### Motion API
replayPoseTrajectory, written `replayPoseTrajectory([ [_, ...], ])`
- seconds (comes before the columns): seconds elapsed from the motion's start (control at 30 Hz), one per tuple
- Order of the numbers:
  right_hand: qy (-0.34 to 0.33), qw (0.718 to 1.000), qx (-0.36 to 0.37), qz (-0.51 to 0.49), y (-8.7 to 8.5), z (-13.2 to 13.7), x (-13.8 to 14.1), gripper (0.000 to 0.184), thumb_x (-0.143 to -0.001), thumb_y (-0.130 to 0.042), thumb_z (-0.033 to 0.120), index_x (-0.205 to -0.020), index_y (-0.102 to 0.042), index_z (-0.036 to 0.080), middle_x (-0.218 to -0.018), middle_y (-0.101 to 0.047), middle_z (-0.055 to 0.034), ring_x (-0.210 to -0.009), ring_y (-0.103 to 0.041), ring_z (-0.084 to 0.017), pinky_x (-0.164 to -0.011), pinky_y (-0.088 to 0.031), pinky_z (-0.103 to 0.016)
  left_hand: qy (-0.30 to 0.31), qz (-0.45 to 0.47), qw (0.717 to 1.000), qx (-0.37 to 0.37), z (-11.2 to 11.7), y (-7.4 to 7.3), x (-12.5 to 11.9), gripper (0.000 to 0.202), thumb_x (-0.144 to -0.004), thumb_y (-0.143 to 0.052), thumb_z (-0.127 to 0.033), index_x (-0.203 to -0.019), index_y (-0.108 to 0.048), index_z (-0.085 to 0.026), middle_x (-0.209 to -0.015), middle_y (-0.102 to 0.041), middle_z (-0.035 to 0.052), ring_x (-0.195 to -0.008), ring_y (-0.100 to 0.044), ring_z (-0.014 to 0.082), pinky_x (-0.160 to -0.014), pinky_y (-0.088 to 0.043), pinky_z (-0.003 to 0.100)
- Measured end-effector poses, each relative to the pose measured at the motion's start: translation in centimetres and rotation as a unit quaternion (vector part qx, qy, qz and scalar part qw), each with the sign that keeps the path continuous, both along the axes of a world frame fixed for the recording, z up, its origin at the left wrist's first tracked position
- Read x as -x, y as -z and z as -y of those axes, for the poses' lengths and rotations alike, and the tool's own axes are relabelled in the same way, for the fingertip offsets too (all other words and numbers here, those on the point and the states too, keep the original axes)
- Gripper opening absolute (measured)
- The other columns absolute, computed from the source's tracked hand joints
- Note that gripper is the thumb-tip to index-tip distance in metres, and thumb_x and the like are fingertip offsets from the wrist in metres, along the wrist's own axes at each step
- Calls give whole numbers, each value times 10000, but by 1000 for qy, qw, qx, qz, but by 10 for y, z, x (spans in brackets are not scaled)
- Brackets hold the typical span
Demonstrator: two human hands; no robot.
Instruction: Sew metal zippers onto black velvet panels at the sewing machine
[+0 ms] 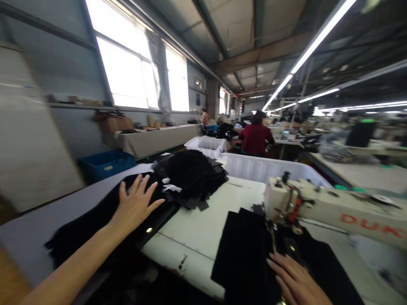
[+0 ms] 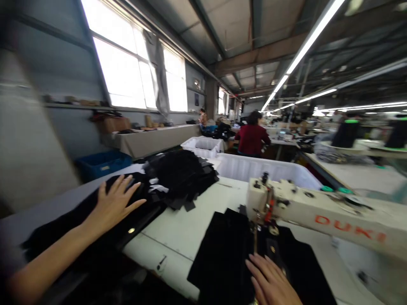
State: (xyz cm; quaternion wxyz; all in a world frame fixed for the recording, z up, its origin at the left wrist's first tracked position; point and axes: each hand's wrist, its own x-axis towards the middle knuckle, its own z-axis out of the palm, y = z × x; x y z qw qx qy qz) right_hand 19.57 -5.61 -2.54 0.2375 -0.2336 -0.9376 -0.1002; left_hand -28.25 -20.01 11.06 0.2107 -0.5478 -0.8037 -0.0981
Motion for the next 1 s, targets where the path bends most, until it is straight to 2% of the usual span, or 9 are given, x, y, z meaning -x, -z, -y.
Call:
replayPoseTrajectory([
  [0.07,31,998,45,12,-17,17,2,344,-980,-497,291,-1307,-606,281,-1323,-627,-40,-1203,-603,-226,-1012,-521,-420,129,-5,992,-2,-11,23,-58,536,-928,-482,-556,-1331,-575,-214,-1518,-415,95,-1428,-295,349,-1147,-250,571],
  [0.13,73,992,102,-3,-29,33,6,351,-987,-486,273,-1321,-586,233,-1367,-589,-75,-1263,-551,-242,-1059,-473,-466,320,2,947,-13,-17,49,-125,586,-892,-570,-534,-1402,-503,-254,-1441,-520,69,-1294,-507,304,-1037,-475,444],
  [0.2,114,982,150,-30,-34,48,7,342,-986,-484,255,-1309,-584,206,-1342,-602,-88,-1267,-544,-241,-1083,-448,-472,445,17,895,16,-18,73,-188,751,-820,-670,-488,-1475,-398,-239,-1451,-510,75,-1285,-520,294,-1010,-511,397],
  [0.33,126,969,206,-48,-30,75,-11,493,-923,-589,284,-1396,-486,190,-1411,-538,-105,-1339,-462,-272,-1115,-404,-494,528,38,848,13,-30,104,-262,849,-786,-695,-354,-1512,-308,-147,-1430,-525,132,-1297,-506,316,-1076,-450,443],
  [0.47,107,967,225,-46,-23,85,-21,785,-824,-720,338,-1491,-342,171,-1448,-496,-121,-1367,-418,-293,-1158,-329,-520,536,95,838,31,-50,117,-265,534,-904,-561,-211,-1425,-456,-166,-1375,-578,97,-1265,-537,261,-1079,-455,406],
  [0.57,110,966,227,-60,-21,82,-15,775,-820,-740,363,-1472,-369,171,-1383,-548,-115,-1318,-471,-274,-1189,-257,-532,516,175,836,57,-57,116,-254,381,-998,-435,-192,-1361,-539,-243,-1314,-623,41,-1227,-571,200,-1029,-506,328],
  [0.67,114,965,229,-57,-23,77,-11,651,-849,-718,332,-1424,-441,201,-1337,-577,-89,-1284,-495,-258,-1186,-263,-534,518,197,829,79,-59,111,-249,374,-1017,-428,-225,-1371,-538,-272,-1321,-618,25,-1244,-559,193,-1033,-501,323],
  [0.8,107,971,207,-46,-27,74,-11,505,-899,-646,259,-1379,-492,217,-1297,-609,-71,-1257,-510,-258,-1166,-285,-567,539,138,827,76,-54,108,-253,449,-1001,-431,-176,-1446,-455,-228,-1400,-560,48,-1320,-489,214,-1136,-370,431],
  [1.0,77,982,170,-24,-31,78,-4,509,-918,-463,71,-1418,-444,169,-1245,-629,-98,-1224,-533,-253,-1161,-296,-570,546,127,823,91,-48,114,-262,559,-930,-430,-73,-1477,-409,-190,-1448,-517,60,-1339,-471,211,-1125,-395,393],
])
